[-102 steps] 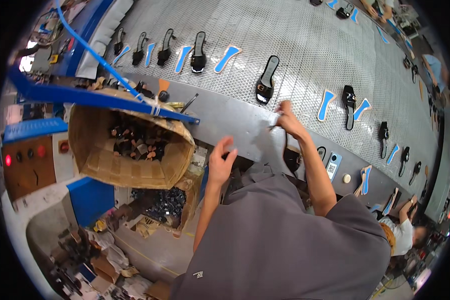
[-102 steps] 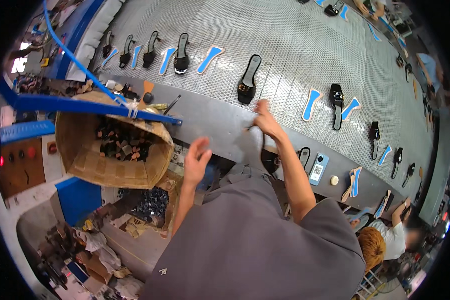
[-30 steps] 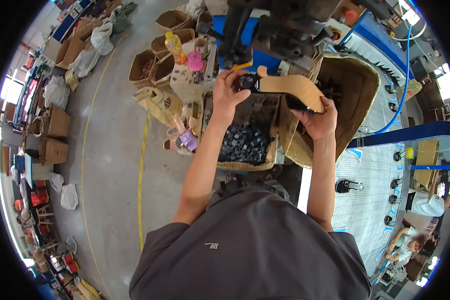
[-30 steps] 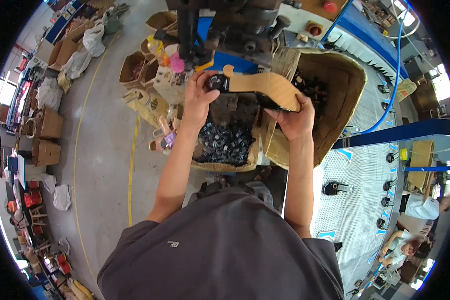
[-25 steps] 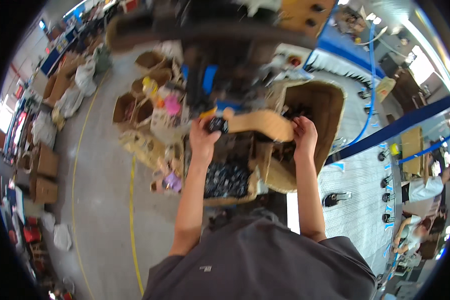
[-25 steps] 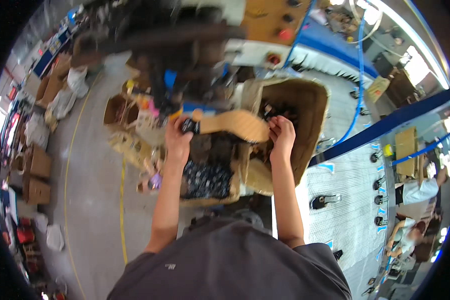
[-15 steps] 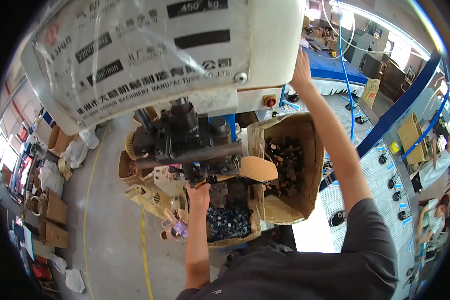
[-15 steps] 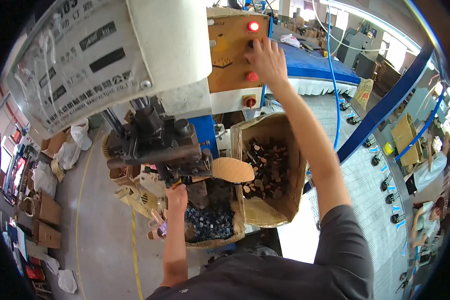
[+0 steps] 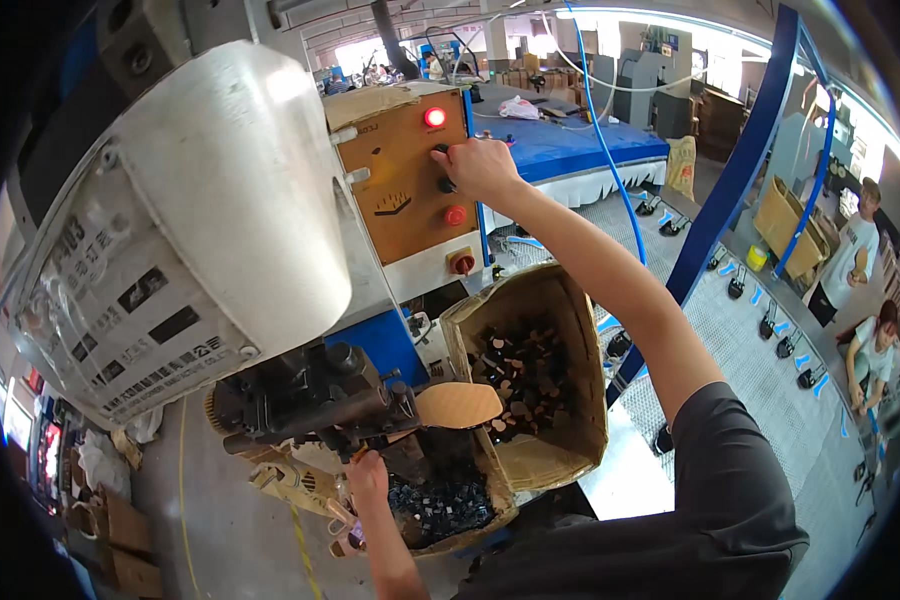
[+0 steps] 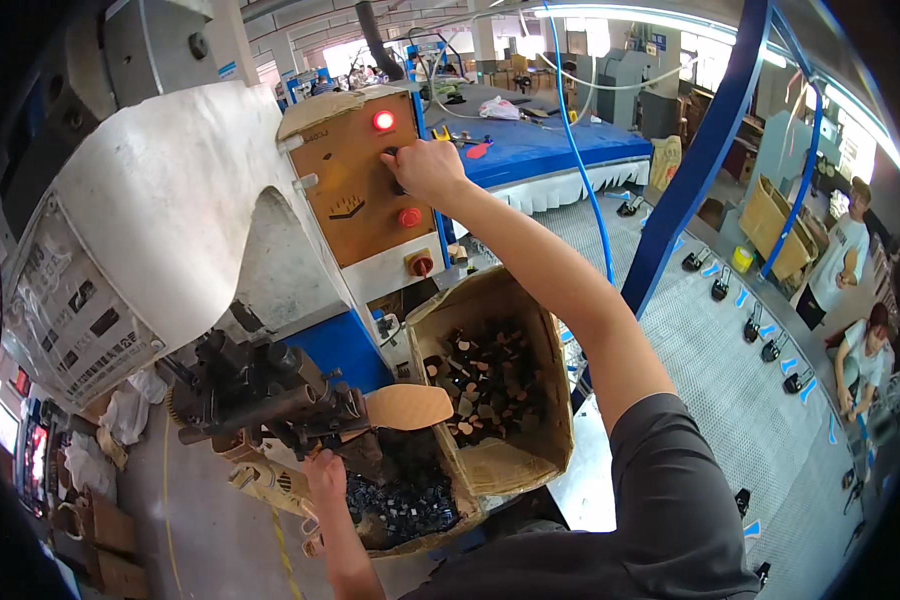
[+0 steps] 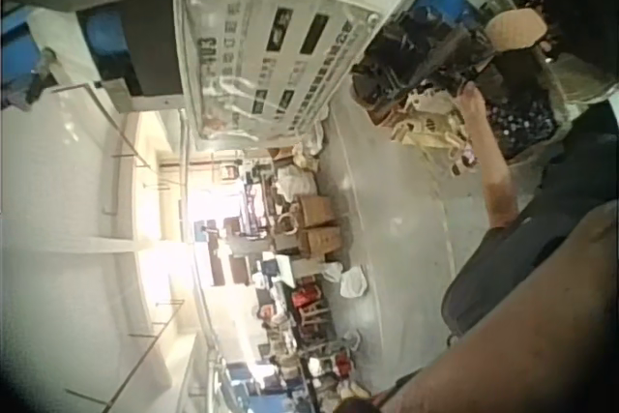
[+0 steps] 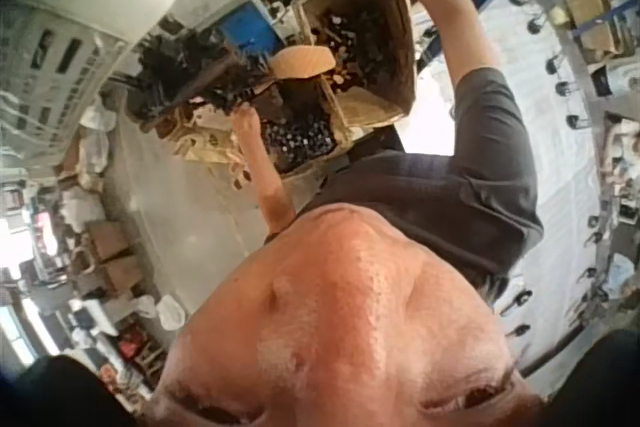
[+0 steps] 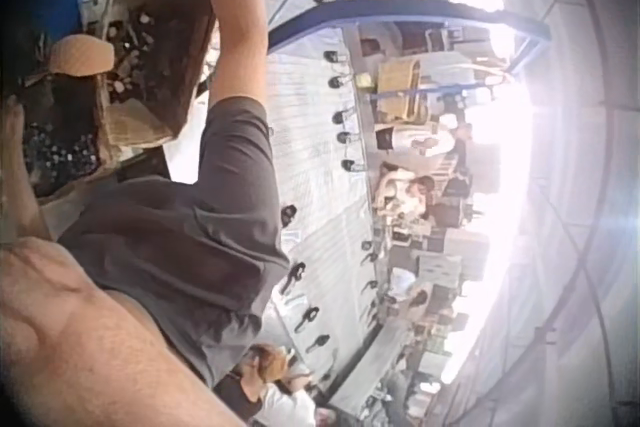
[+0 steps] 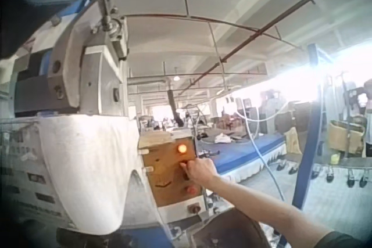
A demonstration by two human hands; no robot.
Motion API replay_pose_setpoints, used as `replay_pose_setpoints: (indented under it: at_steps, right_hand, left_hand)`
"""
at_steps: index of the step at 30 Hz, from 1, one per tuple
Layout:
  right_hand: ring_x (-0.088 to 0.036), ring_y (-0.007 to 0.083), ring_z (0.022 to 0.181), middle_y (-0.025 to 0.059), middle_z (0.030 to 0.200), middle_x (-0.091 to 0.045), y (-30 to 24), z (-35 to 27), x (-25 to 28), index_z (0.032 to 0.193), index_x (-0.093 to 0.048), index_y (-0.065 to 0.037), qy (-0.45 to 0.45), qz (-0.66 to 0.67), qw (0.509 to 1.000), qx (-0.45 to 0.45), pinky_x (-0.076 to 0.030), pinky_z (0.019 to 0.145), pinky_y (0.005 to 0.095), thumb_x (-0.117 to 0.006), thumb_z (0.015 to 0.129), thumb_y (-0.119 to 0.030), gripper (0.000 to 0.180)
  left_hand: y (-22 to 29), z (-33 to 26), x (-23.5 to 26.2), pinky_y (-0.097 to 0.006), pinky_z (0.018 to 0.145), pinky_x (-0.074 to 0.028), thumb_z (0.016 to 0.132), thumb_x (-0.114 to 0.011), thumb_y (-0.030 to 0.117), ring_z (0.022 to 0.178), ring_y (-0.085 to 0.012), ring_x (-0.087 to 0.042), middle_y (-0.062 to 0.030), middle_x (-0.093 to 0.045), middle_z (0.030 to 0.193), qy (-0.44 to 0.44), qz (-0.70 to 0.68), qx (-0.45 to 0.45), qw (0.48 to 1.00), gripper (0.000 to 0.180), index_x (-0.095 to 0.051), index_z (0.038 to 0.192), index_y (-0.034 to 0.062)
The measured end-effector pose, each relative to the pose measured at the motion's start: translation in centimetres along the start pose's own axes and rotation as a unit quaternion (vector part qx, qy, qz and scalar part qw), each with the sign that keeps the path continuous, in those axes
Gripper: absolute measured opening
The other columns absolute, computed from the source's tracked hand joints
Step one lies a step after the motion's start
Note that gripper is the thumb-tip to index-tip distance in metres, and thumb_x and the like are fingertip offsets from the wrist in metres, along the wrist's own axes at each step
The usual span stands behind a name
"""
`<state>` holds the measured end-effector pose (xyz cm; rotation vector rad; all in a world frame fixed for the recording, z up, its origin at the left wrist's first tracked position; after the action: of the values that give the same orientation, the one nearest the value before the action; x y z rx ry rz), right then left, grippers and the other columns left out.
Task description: The person repeatedly picks up a black slipper upper and a tan sole, places them into a hydraulic press, and activates the machine to bond them. After pressing, the person removes the assembled slipper and places it on a metal mesh table. This cycle is repeated for multiple units throughout the clip.
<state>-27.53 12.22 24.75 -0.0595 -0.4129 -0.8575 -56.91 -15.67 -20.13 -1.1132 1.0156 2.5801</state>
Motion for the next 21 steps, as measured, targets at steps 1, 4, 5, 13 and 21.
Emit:
replay_pose_setpoints:
  at_steps: [1,4,5,13,21]
  right_hand:
    - [-0.072,0.0351,0.071,0.0158,0.073,-0.072,-0.3,-0.2,0.1,0.073,-0.072,-0.004,-0.014,0.016,1.0,-0.008,-0.056,0.062,0.0464,-0.055,0.101,-0.045,0.053]
    - [-0.071,0.0358,0.07,0.0194,0.078,-0.071,-3.0,-6.1,2.4,0.078,-0.069,0.001,0.022,0.231,0.969,-0.081,-0.054,0.063,0.0443,-0.059,0.099,-0.044,0.051]
    - [-0.068,0.0351,0.066,0.0194,0.074,-0.069,-3.5,-8.8,3.2,0.078,-0.068,0.003,0.027,0.315,0.94,-0.13,-0.052,0.062,0.0435,-0.059,0.099,-0.042,0.05]
    - [-0.064,0.0108,0.086,0.0041,0.095,-0.069,-9.5,-36.2,0.2,0.106,-0.063,0.0,-0.058,0.599,0.652,-0.461,-0.051,0.073,0.0271,-0.062,0.103,-0.025,0.026]
    - [-0.065,0.0131,0.099,0.003,0.107,-0.068,-13.9,-42.9,1.3,0.12,-0.061,-0.002,-0.17,0.683,0.523,-0.48,-0.052,0.088,0.0306,-0.058,0.106,-0.027,0.029]
  left_hand:
    - [-0.1,-0.5,-0.5,-0.036,0.112,-0.043,0.066,-0.074,-0.017,0.128,-0.0218,-0.055,-0.0036,-0.06,0.136,0.001,0.013,-0.004,1.0,0.085,-0.052,0.144,0.0085]
    - [0.8,-1.8,-3.4,-0.037,0.114,-0.041,0.067,-0.072,-0.019,0.13,-0.0218,-0.054,-0.0023,-0.059,0.138,0.024,0.086,-0.02,0.996,0.085,-0.051,0.144,0.009]
    - [1.1,-1.6,-3.7,-0.037,0.115,-0.04,0.066,-0.072,-0.019,0.13,-0.0216,-0.054,-0.0022,-0.059,0.139,0.008,0.075,-0.02,0.997,0.086,-0.051,0.144,0.009]
    - [-0.1,-0.3,-1.7,-0.037,0.116,-0.04,0.067,-0.077,-0.018,0.131,-0.0211,-0.053,-0.0015,-0.058,0.142,-0.025,0.016,-0.008,1.0,0.088,-0.05,0.146,0.0104]
    - [-0.1,0.3,-2.5,-0.036,0.112,-0.043,0.071,-0.079,-0.015,0.129,-0.0204,-0.055,-0.0006,-0.058,0.141,-0.047,0.023,-0.042,0.998,0.085,-0.05,0.147,0.0116]
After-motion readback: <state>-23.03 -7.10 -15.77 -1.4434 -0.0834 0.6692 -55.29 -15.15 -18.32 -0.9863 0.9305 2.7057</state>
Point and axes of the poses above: each hand's wrist, its own z-axis towards the middle knuckle, its own x-axis out of the back of the hand, y = z × x, the point moved 1 cm from there along z, towards the middle knuckle
